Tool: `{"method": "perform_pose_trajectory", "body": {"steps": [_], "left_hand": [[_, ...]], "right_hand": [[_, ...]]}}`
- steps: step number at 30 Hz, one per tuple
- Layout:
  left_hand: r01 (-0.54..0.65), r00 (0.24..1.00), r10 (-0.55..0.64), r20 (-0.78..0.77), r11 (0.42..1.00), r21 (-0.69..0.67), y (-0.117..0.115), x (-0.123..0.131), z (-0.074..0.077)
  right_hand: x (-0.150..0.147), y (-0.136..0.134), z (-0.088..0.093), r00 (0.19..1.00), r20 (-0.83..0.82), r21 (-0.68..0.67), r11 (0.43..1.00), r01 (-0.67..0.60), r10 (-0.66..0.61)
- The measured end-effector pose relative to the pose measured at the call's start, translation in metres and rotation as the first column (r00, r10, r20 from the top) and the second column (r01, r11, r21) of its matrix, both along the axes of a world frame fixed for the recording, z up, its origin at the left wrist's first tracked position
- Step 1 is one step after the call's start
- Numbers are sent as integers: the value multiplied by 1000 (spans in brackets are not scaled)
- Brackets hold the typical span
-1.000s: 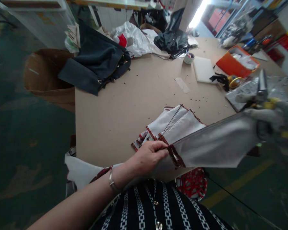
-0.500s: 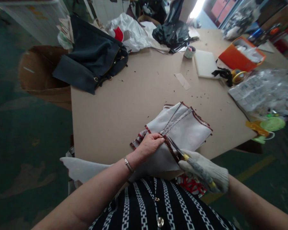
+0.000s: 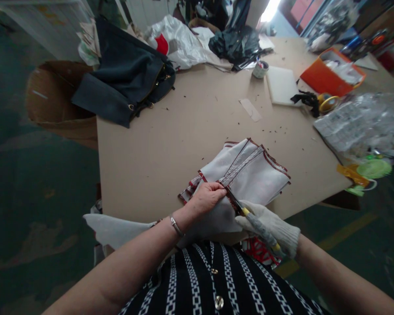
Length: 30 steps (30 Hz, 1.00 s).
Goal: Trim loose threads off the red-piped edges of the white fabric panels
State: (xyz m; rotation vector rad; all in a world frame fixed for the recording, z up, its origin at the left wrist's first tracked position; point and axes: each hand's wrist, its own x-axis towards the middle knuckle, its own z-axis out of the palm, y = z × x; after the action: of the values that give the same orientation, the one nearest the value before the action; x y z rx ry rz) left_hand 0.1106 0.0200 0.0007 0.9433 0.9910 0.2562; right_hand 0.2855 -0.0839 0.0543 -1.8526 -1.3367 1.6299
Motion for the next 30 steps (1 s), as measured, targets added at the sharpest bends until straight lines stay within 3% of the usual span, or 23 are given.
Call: {"method": "perform_pose_trajectory", "body": {"steps": [3,12,17,20,22,25,28,30], "left_hand": [[-8,1000,8,4,1000,-21,-1,0,0],[-10,1000,10,29,1000,-3,-1,-5,-1],[170,981,-186,58,962,216,-10,-8,25],[214,968,-243,66,931,295,-17,-17,44],[257,959,-283,34,910,325,-18,-35,49],[400,916,-374,-145,833,383,-19,-80,39],[450,881,-307,-361,780,435,-23,-130,23],[432,879,-250,-405,778,456,-28,-150,20]], "right_hand": [[-4,1,-5,997,70,-15,999,-45,46],[-8,-4,-8,995,-58,31,996,85,-83],[-5,-2,3,962,70,176,952,249,-264],[-21,7,6,968,-179,190,959,210,-176],[-29,13,11,947,-301,184,969,168,-107],[-22,15,29,983,-137,237,960,149,-119],[10,4,54,973,0,255,941,221,-229],[39,-9,67,951,5,244,923,299,-309]]}}
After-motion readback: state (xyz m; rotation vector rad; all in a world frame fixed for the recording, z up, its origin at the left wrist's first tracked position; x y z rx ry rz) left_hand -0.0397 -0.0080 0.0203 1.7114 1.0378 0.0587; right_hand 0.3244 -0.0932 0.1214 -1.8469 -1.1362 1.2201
